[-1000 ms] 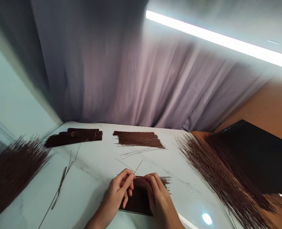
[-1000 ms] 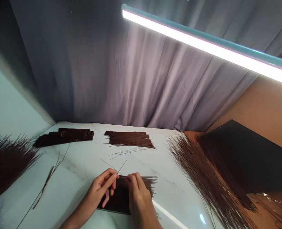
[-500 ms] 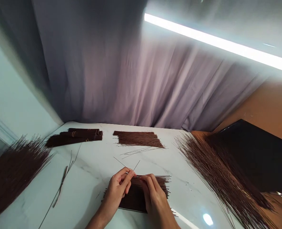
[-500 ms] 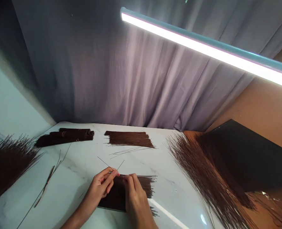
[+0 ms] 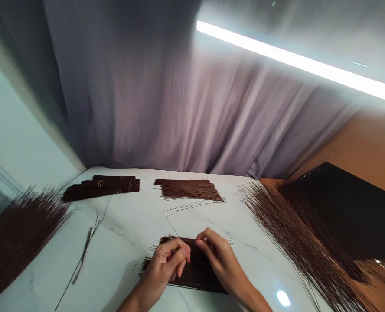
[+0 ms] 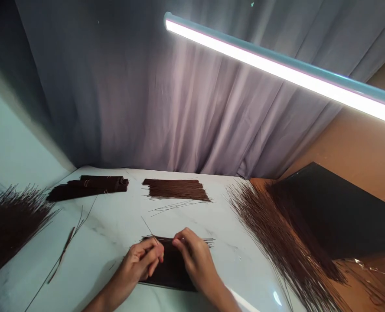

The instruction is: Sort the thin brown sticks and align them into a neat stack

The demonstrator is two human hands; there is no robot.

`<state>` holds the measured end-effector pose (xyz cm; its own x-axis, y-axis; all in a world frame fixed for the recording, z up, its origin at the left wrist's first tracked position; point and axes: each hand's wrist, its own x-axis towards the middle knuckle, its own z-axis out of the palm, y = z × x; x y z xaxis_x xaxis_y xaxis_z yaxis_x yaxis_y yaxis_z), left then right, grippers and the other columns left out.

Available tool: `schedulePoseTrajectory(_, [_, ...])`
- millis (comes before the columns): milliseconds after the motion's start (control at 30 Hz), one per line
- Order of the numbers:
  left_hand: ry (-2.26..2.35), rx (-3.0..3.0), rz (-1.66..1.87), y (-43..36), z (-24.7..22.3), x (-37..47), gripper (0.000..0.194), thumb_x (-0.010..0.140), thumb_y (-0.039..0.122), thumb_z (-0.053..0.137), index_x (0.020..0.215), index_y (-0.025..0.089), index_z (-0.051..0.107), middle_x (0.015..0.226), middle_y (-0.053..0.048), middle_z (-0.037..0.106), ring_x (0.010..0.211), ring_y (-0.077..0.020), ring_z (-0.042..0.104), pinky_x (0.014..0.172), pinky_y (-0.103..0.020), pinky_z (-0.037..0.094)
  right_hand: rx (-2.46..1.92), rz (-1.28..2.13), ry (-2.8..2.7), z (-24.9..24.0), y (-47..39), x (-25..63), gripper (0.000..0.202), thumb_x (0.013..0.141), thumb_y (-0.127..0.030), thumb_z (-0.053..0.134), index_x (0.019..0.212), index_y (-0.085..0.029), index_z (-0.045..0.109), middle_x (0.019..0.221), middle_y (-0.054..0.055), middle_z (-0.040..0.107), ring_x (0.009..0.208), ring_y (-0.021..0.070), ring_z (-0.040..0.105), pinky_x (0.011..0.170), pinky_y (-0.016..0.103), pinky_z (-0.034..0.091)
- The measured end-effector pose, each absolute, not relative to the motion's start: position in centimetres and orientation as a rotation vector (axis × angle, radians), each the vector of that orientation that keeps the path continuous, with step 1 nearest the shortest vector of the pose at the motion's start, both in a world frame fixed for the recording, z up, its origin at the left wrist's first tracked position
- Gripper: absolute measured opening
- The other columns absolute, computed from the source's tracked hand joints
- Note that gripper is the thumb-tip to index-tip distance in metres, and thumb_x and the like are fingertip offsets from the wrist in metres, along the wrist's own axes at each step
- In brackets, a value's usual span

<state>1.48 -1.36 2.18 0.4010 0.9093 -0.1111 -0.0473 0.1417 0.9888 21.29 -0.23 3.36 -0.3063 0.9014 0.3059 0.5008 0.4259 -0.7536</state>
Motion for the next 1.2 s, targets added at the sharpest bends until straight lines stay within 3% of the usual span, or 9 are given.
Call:
schedulePoseTrajectory(133, [0.906,1.427,0.746,-1.7,3.7,1.4,0.039,0.099,0.044,0.057,0.070,0.017,0.060,0.052,0.006,0.046,0.052,-0.0094,0.037,0.053,-0.022,0.028,-0.968,0.520,-2.347,8.9,0.8,22.4,0.021,0.106,-0.026,0.047,0.090,-0.022,0.060,0.085,0.002,0.063,0.077,0.0158,0.057,0.068,0.026,0.042])
schedulePoseTrajectory(233, [0.999,1.384,0.880,-1.2,4.6,1.1,0.041,0.098,0.047,0.056,0.071,0.018,0.058,0.059,0.005,0.046,0.059,-0.0109,0.039,0.055,-0.021,0.028,-0.947,0.271,-2.292,6.9,-1.2,21.1,0.020,0.105,-0.017,0.042,0.094,-0.021,0.058,0.083,0.003,0.060,0.073,0.0155,0.055,0.062,0.025,0.039])
schedulePoseTrajectory(367, [0.929,1.121,0.830,-1.2,4.0,0.8,0.036,0.096,0.053,0.056,0.081,0.020,0.058,0.057,0.008,0.045,0.049,-0.0089,0.024,0.046,-0.021,0.016,-0.991,0.514,-2.025,1.4,-2.8,20.2,0.022,0.106,-0.020,0.039,0.090,-0.022,0.053,0.076,0.000,0.057,0.062,0.0120,0.052,0.055,0.022,0.037])
schedulePoseTrajectory(500, [0.896,1.244,0.669,-1.7,3.2,0.7,0.035,0.096,0.049,0.056,0.078,0.020,0.058,0.051,0.007,0.046,0.047,-0.0094,0.026,0.046,-0.023,0.019,-1.002,0.766,-2.234,4.3,0.2,22.1,0.021,0.106,-0.025,0.043,0.091,-0.022,0.057,0.082,0.000,0.063,0.071,0.0132,0.057,0.065,0.022,0.043])
schedulePoseTrajectory(700, [1.114,1.553,0.818,-0.7,4.4,0.4,0.045,0.101,0.047,0.049,0.065,0.020,0.051,0.062,0.005,0.047,0.063,-0.0134,0.044,0.062,-0.024,0.033,-0.986,0.217,-2.310,5.9,-0.4,20.7,0.022,0.105,-0.017,0.040,0.091,-0.020,0.056,0.080,0.003,0.059,0.067,0.0149,0.050,0.058,0.027,0.034])
schedulePoseTrajectory(833, [1.150,1.425,0.865,-0.5,4.0,0.4,0.042,0.100,0.050,0.050,0.071,0.020,0.055,0.064,0.006,0.046,0.056,-0.0116,0.035,0.053,-0.023,0.026,-1.054,0.522,-2.048,0.0,-2.6,20.2,0.022,0.106,-0.021,0.039,0.091,-0.021,0.054,0.077,0.000,0.058,0.064,0.0124,0.051,0.057,0.023,0.037])
schedulePoseTrajectory(967, [1.014,1.419,0.774,-1.4,3.5,0.7,0.039,0.100,0.049,0.051,0.077,0.019,0.061,0.055,0.006,0.049,0.053,-0.0119,0.035,0.051,-0.023,0.026,-1.097,0.823,-2.172,2.3,0.5,22.3,0.021,0.106,-0.029,0.047,0.090,-0.021,0.059,0.084,0.000,0.066,0.074,0.0134,0.059,0.067,0.023,0.044])
schedulePoseTrajectory(1100, [1.013,1.529,0.766,-1.4,4.0,1.0,0.041,0.102,0.044,0.051,0.069,0.019,0.059,0.056,0.004,0.052,0.059,-0.0128,0.045,0.061,-0.024,0.034,-1.021,0.428,-2.366,8.2,2.3,22.0,0.024,0.104,-0.020,0.043,0.088,-0.021,0.061,0.083,0.002,0.065,0.074,0.0148,0.057,0.065,0.024,0.040])
schedulePoseTrajectory(1200, [1.104,1.461,0.899,-0.6,4.1,0.9,0.047,0.100,0.049,0.052,0.064,0.019,0.053,0.059,0.005,0.047,0.056,-0.0111,0.042,0.055,-0.022,0.032,-0.972,0.219,-2.316,7.1,0.2,19.9,0.025,0.103,-0.017,0.039,0.089,-0.021,0.059,0.079,0.002,0.061,0.067,0.0144,0.055,0.059,0.024,0.036])
